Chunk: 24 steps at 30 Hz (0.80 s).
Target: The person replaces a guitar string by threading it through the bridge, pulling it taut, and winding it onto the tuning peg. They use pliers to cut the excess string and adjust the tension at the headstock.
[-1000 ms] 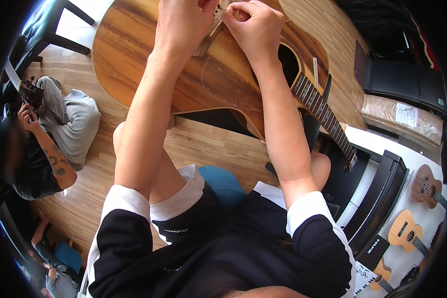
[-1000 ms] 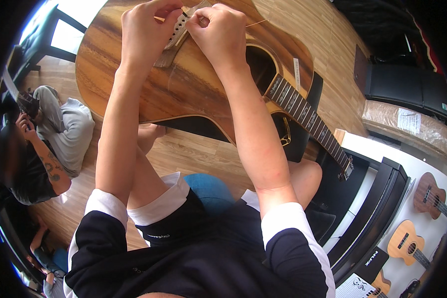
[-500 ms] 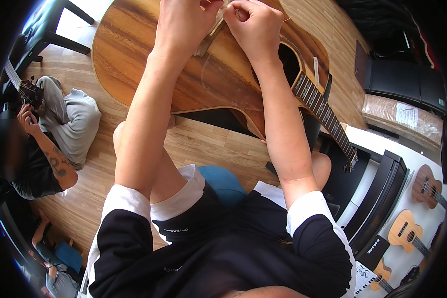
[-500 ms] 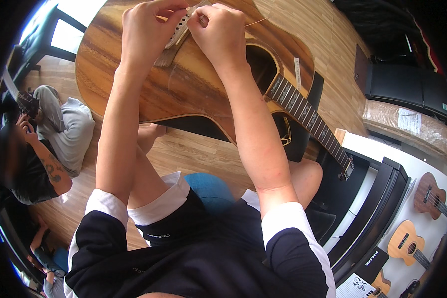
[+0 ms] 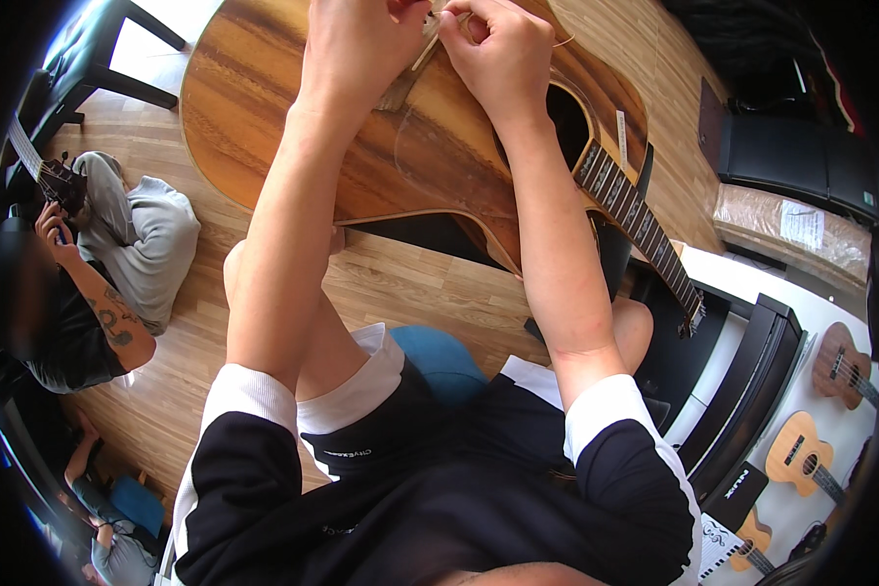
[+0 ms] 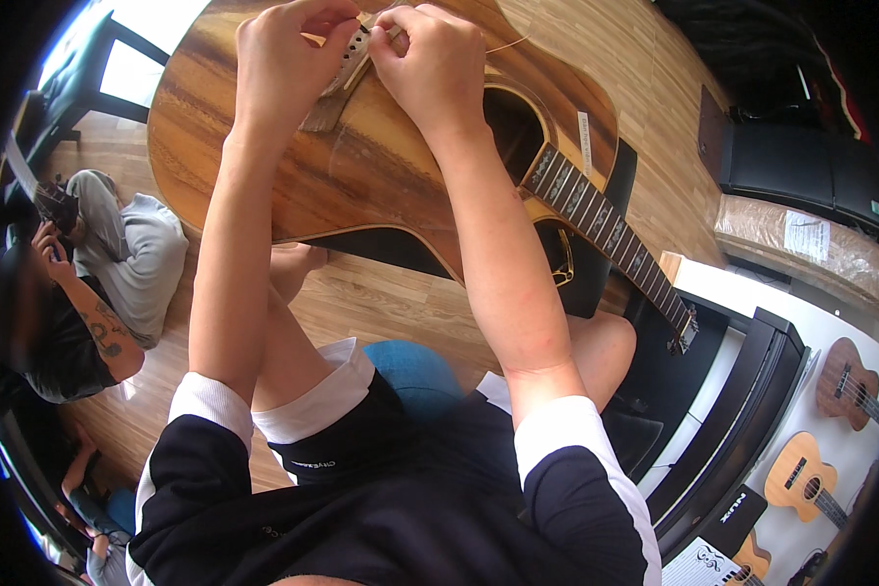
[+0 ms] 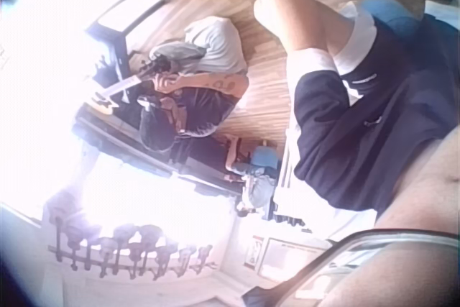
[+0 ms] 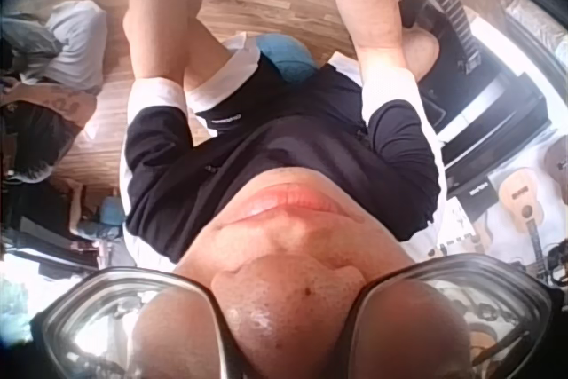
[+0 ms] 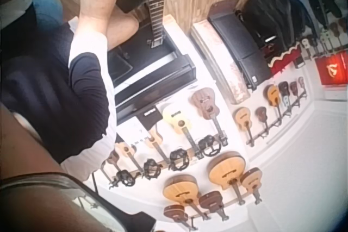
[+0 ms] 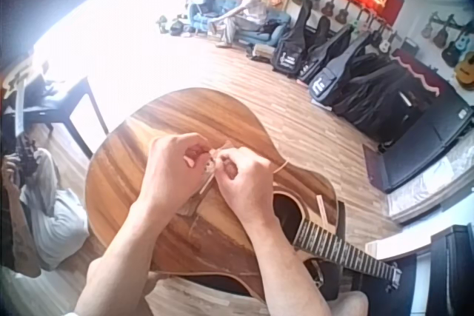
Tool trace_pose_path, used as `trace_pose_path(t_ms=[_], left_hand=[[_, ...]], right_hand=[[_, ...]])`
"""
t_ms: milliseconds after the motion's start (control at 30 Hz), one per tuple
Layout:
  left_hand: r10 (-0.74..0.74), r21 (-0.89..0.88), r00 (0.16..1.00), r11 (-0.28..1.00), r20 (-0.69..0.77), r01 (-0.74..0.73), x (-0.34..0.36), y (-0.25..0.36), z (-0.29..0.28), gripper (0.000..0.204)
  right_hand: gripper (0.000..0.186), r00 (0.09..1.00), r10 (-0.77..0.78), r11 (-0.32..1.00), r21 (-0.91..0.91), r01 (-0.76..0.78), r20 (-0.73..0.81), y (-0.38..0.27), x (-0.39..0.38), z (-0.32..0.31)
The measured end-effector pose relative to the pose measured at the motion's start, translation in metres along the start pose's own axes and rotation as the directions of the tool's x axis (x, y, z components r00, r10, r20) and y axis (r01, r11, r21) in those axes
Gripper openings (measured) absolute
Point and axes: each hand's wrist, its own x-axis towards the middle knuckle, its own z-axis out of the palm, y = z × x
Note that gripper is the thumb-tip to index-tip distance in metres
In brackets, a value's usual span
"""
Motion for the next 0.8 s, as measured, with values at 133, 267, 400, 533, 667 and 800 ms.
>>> trace_pose_path(t_ms=[133,267,400,533,667,800], left_hand=[[0.004,0.005,0.999,1.0,-0.033,-0.004,0.001,0.001,0.001,0.016],[0.026,0.034,0.998,0.999,-0.061,-0.024,0.0,-0.004,0.001,0.015],[0.015,0.061,0.999,0.998,-0.05,-0.012,0.0,-0.002,0.0,0.013],[-0.123,0.062,0.992,0.991,0.015,0.122,0.0,0.003,-0.001,0.013],[0.039,0.14,0.999,0.989,0.02,-0.041,0.0,-0.023,0.004,0.018],[0.036,0.057,0.997,0.998,0.061,-0.039,0.002,-0.02,0.001,0.017]], right_hand=[[0.011,0.999,-0.027,1.0,0.006,0.028,-0.037,0.006,-0.001,0.004],[0.01,0.999,0.023,0.999,0.023,-0.022,-0.048,0.005,-0.001,0.004],[0.01,0.998,0.02,1.0,-0.006,-0.021,-0.065,0.003,0.0,0.002],[0.009,0.997,-0.019,1.0,-0.009,0.019,-0.079,-0.005,-0.001,0.0],[0.008,0.936,-0.264,0.964,-0.103,0.247,-0.234,0.01,0.013,-0.015],[0.011,0.906,-0.136,0.99,-0.015,0.142,-0.401,0.002,0.032,-0.071]])
